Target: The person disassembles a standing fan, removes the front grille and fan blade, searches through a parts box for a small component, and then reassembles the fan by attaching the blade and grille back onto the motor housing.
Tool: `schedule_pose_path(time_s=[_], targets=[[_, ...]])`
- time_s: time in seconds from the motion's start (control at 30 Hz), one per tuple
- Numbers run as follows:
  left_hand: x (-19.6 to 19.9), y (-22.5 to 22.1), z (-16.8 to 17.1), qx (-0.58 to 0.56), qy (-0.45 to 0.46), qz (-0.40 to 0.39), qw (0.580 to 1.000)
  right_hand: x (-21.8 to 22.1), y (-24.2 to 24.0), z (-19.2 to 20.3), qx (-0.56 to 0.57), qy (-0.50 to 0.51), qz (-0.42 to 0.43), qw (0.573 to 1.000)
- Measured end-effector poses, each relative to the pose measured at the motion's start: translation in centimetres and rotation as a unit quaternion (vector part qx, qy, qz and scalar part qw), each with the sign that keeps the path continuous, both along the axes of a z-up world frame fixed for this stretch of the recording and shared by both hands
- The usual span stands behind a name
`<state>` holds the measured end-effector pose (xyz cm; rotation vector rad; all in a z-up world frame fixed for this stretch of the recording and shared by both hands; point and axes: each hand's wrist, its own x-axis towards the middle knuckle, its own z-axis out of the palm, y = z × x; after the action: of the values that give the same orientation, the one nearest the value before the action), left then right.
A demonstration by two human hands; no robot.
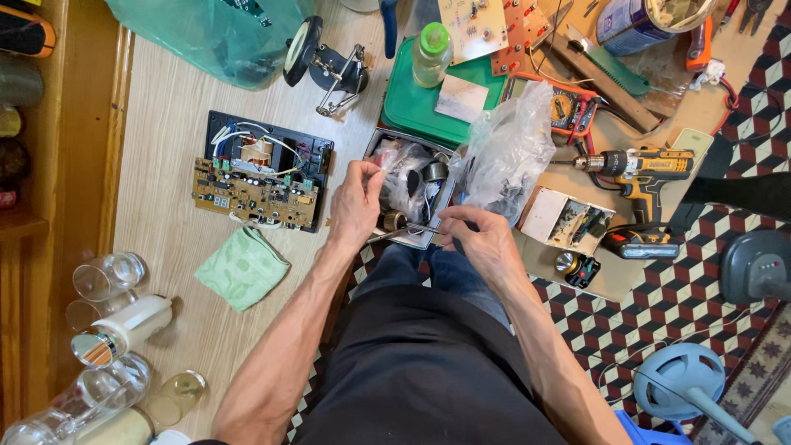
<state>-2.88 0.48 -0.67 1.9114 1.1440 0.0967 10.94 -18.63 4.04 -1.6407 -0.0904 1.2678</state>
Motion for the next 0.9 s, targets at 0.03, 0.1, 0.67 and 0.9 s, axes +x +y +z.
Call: schedule_pose_path(time_s=[0.03, 0.1, 0.67, 0.9], targets=[[0.2, -0.8, -0.1, 0.018, -0.033, 0.001, 0.999, -0.1, 0.8, -0.2, -0.009, 0.008, 0.003, 1.0], [0.6, -2.3, 0.1, 0.056, -0.098, 0.003, 0.994, -0.4, 2.6, -0.7, -0.028, 0.044, -0.025, 0.998], [0.1, -4.9, 2.5, 0.031, -0.124, 0.015, 0.992, 2.7, 5.9, -6.4, -0.059, 0.014, 0.009, 0.998], [-0.7, -3.2, 0.2, 0.085, 0.065, -0.031, 0.994, 3.5, 5.3, -3.6, -0.059, -0.012, 0.017, 0.998]])
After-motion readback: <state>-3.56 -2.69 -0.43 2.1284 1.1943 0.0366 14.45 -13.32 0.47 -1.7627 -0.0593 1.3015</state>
